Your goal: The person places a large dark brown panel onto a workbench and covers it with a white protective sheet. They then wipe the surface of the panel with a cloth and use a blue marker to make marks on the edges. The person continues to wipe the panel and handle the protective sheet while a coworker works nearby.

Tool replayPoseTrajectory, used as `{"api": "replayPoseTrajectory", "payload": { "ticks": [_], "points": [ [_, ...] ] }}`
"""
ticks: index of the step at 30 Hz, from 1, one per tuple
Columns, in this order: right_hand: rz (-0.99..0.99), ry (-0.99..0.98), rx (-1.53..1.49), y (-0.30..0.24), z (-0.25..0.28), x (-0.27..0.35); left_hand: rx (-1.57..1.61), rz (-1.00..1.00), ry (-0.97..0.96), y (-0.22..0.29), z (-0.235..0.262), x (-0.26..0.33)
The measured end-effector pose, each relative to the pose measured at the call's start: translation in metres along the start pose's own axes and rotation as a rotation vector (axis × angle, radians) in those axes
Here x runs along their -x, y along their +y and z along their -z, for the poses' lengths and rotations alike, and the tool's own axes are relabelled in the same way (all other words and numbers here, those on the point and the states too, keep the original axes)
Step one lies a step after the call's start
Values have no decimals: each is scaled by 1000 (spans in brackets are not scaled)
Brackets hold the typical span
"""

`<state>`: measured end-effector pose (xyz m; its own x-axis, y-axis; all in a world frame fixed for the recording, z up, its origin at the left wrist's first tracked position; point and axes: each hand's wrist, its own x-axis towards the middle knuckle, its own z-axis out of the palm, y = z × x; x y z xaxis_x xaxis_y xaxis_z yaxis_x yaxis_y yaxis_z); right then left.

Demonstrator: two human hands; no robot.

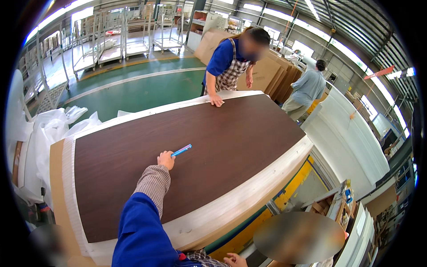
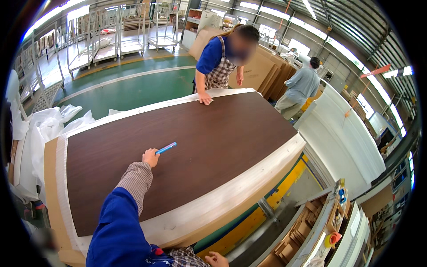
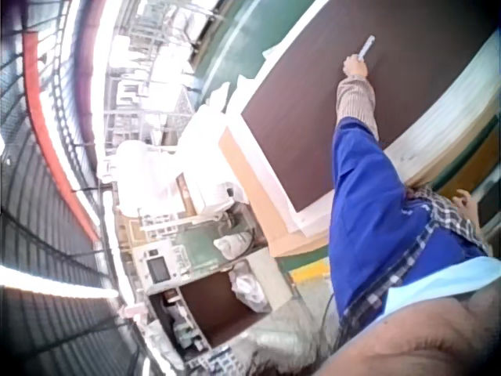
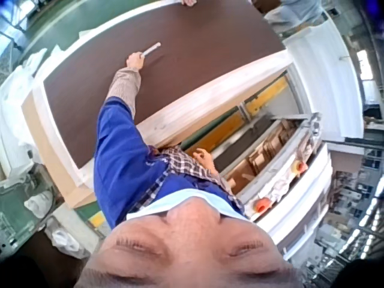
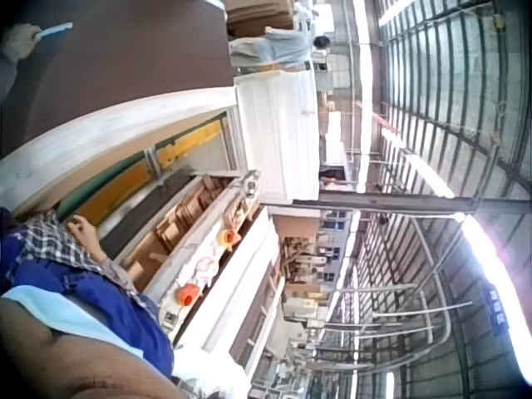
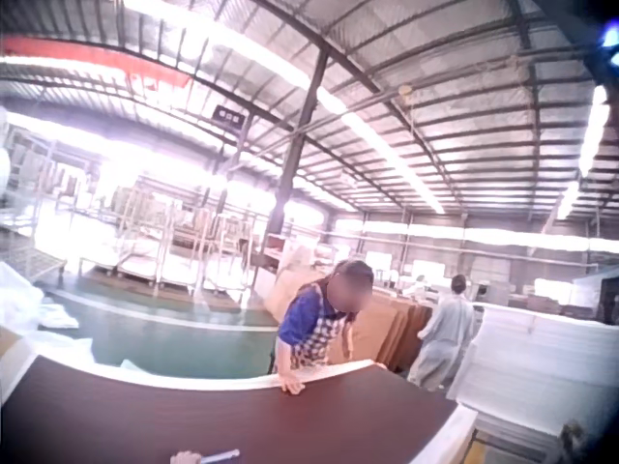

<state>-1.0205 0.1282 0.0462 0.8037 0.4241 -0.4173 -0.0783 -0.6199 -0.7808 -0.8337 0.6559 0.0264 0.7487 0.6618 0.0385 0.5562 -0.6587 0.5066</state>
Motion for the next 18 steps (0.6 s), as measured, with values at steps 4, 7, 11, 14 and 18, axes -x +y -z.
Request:
{"api": "replayPoseTrajectory", "payload": {
  "ticks": [4,7,11,14,18],
  "points": [
    [-109,11,46,-8,21,-20,-245,-24,171,1,-25,-61],
    [-213,126,64,-9,36,-37,-297,-87,228,-5,-40,-80],
    [-247,91,179,9,48,-44,-139,-199,459,4,-56,-82],
    [-337,97,287,18,50,-47,-52,-347,473,33,-61,-87],
    [-201,139,189,20,60,-67,-56,-387,584,46,-47,-87]
  ]
}}
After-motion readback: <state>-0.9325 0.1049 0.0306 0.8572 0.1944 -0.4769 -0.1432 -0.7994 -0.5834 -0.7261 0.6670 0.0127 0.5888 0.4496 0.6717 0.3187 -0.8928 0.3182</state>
